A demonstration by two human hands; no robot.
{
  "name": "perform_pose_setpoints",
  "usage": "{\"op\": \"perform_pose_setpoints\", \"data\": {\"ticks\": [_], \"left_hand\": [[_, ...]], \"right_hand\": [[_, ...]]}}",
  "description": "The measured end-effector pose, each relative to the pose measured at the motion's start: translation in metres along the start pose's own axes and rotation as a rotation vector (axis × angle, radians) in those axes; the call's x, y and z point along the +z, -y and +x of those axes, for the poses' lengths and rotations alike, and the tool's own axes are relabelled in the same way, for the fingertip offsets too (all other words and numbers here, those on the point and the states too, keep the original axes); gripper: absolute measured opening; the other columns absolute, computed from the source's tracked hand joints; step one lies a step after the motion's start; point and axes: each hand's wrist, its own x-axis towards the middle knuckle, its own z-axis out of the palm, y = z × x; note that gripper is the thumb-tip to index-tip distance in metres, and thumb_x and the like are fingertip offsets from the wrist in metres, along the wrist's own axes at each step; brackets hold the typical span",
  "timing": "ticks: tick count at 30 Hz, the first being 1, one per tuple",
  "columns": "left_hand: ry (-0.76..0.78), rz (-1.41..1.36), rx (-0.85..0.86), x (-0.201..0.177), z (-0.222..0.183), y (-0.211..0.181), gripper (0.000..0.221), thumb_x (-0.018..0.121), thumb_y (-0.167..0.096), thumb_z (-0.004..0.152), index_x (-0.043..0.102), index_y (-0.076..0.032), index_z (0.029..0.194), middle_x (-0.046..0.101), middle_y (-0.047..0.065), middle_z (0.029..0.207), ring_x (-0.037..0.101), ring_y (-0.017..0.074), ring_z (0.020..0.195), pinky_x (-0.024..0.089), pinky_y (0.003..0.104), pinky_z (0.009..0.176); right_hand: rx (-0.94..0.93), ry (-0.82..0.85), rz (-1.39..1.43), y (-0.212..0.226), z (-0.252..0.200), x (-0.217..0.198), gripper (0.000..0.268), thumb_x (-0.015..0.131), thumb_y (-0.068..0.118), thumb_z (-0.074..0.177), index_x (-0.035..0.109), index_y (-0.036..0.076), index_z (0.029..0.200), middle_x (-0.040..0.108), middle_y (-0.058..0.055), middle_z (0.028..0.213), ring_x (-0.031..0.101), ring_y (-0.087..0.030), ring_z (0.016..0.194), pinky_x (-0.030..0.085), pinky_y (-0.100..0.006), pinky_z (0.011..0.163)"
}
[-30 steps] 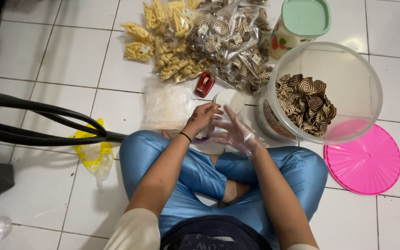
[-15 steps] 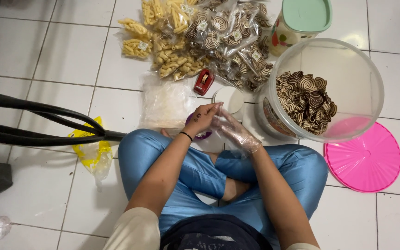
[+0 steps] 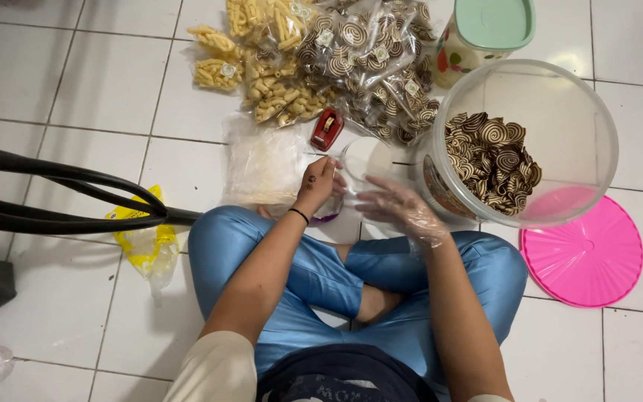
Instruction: The person is sitting on the floor, manually packing spiral cookies into a large plastic bucket and small plastic bags, using a scale to weigh portions.
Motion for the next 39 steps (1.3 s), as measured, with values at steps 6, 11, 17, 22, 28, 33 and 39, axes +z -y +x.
{"op": "perform_pose_setpoints", "data": {"ticks": [6,11,17,22,28,33,39], "left_hand": [[-0.104,-0.294,-0.061,-0.008,0.011,-0.003,0.034,0.038,-0.025,0.108,0.065,-0.005,0.106,0.072,0.021,0.077,0.074,0.0251,0.06,0.062,0.035,0.05],[-0.347,-0.599,0.0,-0.041,0.003,-0.038,0.033,0.034,-0.024,0.109,0.062,-0.008,0.111,0.072,0.012,0.08,0.074,0.0195,0.065,0.059,0.022,0.053],[-0.437,-0.949,0.078,-0.086,0.014,-0.04,0.032,0.038,-0.035,0.109,0.065,-0.019,0.103,0.076,0.013,0.08,0.076,0.0254,0.065,0.057,0.024,0.051],[-0.43,-1.096,0.083,-0.103,0.02,-0.031,0.027,0.045,-0.041,0.107,0.066,-0.026,0.098,0.077,0.008,0.083,0.075,0.0241,0.068,0.055,0.025,0.055],[-0.403,-1.167,0.089,-0.102,0.029,-0.028,0.026,0.046,-0.042,0.107,0.067,-0.029,0.098,0.077,0.01,0.083,0.075,0.0257,0.066,0.054,0.025,0.052],[-0.366,-1.146,0.084,-0.094,0.029,-0.032,0.026,0.046,-0.042,0.107,0.067,-0.028,0.101,0.077,0.011,0.085,0.076,0.0254,0.068,0.055,0.024,0.052],[-0.342,-1.147,0.08,-0.093,0.03,-0.034,0.026,0.045,-0.042,0.108,0.066,-0.027,0.105,0.077,0.012,0.086,0.076,0.0247,0.068,0.056,0.025,0.052]], "right_hand": [[-0.271,-0.14,-0.199,0.008,0.002,-0.016,0.044,0.055,0.01,0.1,0.055,-0.001,0.142,0.066,-0.029,0.127,0.068,-0.041,0.114,0.054,-0.058,0.1],[-0.961,-0.726,-0.305,0.002,0.027,0.0,0.016,0.058,0.003,0.103,0.064,-0.006,0.115,0.068,-0.017,0.089,0.071,-0.024,0.08,0.06,-0.031,0.065],[-0.673,-0.693,-0.632,-0.057,0.115,-0.003,0.021,0.065,0.004,0.096,0.07,0.01,0.115,0.065,-0.012,0.097,0.068,-0.026,0.088,0.057,-0.035,0.071],[-0.258,-0.504,-1.2,-0.053,0.179,0.03,0.048,0.069,0.014,0.091,0.058,0.018,0.137,0.054,-0.023,0.124,0.069,-0.044,0.104,0.057,-0.053,0.089],[0.103,-0.273,-1.669,-0.05,0.244,0.036,0.044,0.063,0.03,0.097,0.064,-0.002,0.127,0.043,-0.037,0.141,0.062,-0.05,0.118,0.049,-0.053,0.105],[-0.519,-0.66,-0.882,-0.094,0.303,-0.001,0.009,0.039,0.018,0.108,0.037,0.012,0.114,0.046,0.0,0.071,0.045,-0.014,0.045,0.034,-0.032,0.032],[-0.162,-0.277,-1.721,-0.057,0.26,0.025,0.057,0.059,0.005,0.092,0.048,-0.007,0.147,0.048,-0.038,0.146,0.058,-0.041,0.131,0.048,-0.043,0.113]]}}
